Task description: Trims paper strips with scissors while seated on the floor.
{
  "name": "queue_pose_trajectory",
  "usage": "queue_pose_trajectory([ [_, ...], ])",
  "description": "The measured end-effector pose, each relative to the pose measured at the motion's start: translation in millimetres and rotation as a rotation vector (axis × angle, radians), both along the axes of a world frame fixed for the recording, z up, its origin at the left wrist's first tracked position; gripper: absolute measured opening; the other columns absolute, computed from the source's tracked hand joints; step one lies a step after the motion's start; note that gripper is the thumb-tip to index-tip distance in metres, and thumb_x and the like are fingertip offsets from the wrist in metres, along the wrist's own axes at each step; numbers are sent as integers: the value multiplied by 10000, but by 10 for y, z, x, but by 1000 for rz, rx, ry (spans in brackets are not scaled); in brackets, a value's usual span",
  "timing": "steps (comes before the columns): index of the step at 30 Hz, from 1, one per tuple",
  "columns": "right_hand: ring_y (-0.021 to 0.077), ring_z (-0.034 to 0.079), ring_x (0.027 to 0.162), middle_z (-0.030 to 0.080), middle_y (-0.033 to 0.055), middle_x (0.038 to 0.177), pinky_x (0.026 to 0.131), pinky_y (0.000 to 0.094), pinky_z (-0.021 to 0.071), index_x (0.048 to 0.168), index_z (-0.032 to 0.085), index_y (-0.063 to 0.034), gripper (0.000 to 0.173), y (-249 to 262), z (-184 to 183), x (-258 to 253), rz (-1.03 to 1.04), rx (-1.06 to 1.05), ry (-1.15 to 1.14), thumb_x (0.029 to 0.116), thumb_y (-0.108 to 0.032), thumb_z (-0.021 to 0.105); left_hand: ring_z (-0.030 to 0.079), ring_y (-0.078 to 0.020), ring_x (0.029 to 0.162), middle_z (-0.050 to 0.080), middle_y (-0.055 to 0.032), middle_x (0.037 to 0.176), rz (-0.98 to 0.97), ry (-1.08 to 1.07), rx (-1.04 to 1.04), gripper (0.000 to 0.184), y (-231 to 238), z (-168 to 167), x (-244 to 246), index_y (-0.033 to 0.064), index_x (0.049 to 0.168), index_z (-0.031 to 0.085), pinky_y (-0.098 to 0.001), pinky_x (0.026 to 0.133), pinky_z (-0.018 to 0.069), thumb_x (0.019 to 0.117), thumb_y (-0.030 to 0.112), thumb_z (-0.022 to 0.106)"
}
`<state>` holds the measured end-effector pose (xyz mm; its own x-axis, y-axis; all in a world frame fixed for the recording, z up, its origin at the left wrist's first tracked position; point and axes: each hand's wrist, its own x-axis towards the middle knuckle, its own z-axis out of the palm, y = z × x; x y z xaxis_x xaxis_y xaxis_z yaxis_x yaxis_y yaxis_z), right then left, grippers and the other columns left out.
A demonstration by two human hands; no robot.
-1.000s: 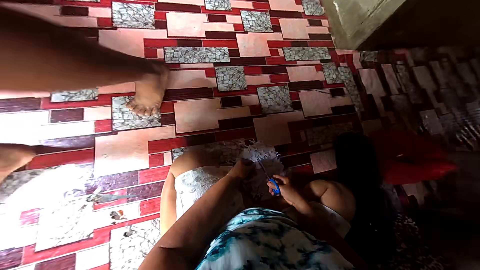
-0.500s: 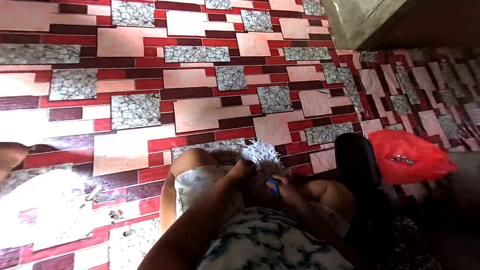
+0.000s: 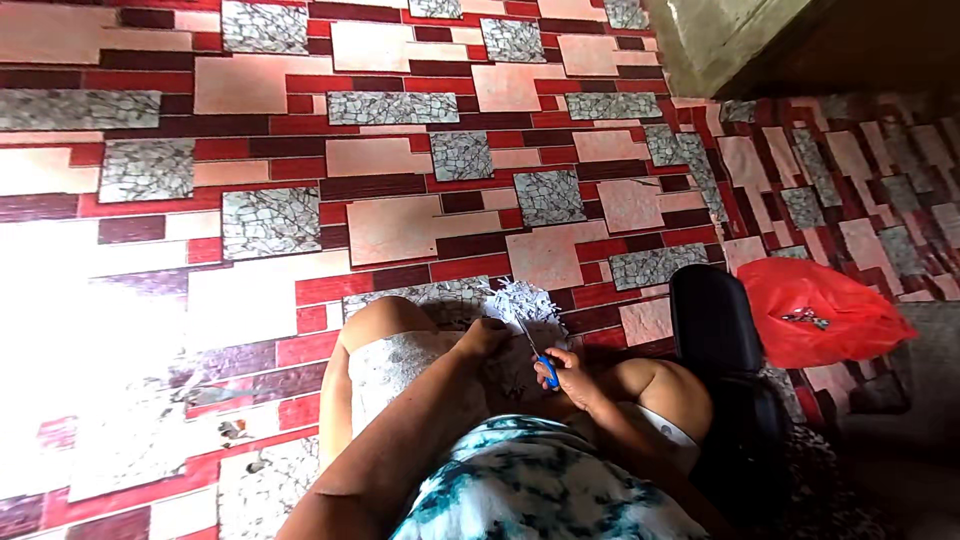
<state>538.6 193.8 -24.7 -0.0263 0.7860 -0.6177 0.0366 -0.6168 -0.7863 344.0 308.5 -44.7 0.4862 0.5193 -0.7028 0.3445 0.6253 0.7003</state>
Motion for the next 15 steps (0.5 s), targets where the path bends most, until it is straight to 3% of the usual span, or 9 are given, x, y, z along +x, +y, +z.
queue_pose_trajectory([
  [4,76,631,636,676,8,768,547,210,499,1147,602,-2,206,-3,-18,22,22,-56,45,1018,-162,582,587,-64,581,648,-31,774,42,2,-18,159,-8,20,8,-17,1093,605,-211,557,503,1064,124,538],
  [15,58,627,622,678,-3,751,538,195,492,1144,616,1,202,0,-38,4,24,-23,39,1001,-141,619,587,-52,578,642,-14,753,-3,-9,-3,147,-16,32,11,-9,1049,612,-200,557,503,1056,129,562],
])
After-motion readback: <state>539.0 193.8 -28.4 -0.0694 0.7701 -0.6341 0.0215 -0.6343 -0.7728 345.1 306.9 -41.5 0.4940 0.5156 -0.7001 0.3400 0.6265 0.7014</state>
